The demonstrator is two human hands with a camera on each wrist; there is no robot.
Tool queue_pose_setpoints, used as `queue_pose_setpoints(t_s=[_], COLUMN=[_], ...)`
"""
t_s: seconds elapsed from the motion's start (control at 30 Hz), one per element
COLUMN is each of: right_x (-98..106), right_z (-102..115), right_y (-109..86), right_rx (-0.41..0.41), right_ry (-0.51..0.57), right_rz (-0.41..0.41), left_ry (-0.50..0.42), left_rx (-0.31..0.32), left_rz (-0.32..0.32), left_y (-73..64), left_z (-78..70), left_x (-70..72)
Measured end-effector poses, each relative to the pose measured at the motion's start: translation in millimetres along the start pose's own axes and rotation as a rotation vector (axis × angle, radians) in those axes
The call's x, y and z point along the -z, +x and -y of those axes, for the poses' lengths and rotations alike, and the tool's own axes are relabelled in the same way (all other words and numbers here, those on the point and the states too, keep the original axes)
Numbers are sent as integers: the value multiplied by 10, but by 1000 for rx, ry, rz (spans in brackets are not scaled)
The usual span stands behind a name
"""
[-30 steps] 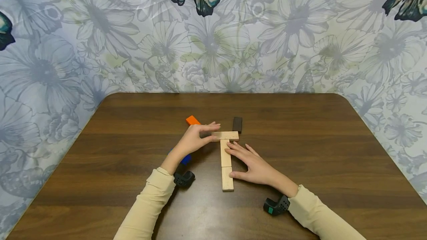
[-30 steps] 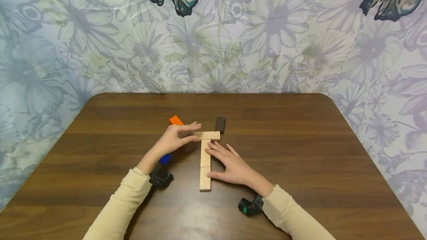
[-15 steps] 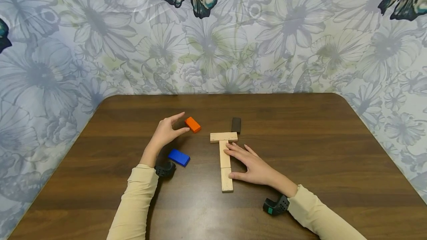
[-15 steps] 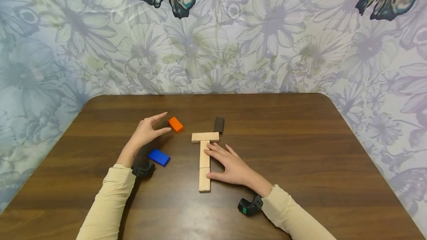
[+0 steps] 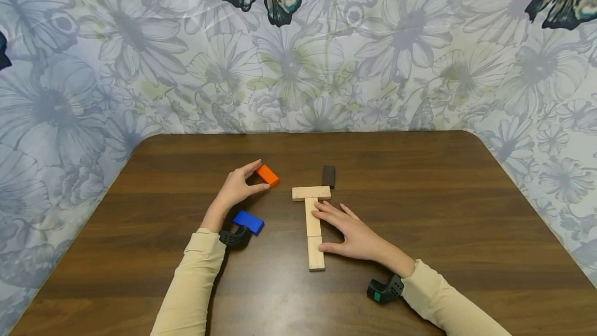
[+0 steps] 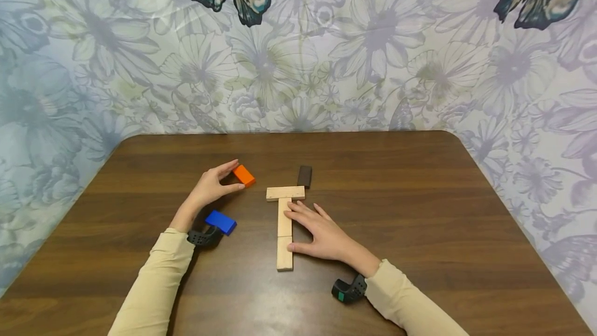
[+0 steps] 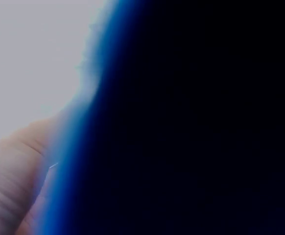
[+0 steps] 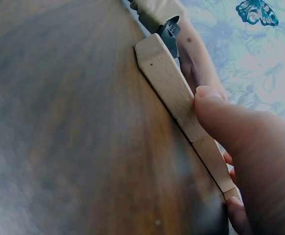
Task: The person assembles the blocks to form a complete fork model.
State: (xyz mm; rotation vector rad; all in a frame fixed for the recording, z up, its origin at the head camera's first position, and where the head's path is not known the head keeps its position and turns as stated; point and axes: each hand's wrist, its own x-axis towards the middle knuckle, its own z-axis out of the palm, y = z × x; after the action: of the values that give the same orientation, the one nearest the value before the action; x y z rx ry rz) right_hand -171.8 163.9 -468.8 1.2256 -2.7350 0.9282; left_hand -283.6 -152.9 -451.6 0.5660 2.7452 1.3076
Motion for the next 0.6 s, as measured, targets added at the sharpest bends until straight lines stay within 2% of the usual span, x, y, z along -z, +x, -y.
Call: queue_pose_setpoints(t_s=[0.1,0.23,0.47,0.6], right_x=[-8,22,27,4], right_z=[-7,-15,-15,14], right_y=[-2,27,49,-1], right_rx=[3,8,15,18], right_ry=[0,-6,-8,9], right_rz=[-3,-9,-21,-12], left_ry=[11,48,134,139], left_rx=[-3,-24,-70,-72], left_rz=[-30,-67,-181,-186], left_y=[19,71,82,27], left_z=[31,11,-3,19], left_x=[-57,-61,-50,-87])
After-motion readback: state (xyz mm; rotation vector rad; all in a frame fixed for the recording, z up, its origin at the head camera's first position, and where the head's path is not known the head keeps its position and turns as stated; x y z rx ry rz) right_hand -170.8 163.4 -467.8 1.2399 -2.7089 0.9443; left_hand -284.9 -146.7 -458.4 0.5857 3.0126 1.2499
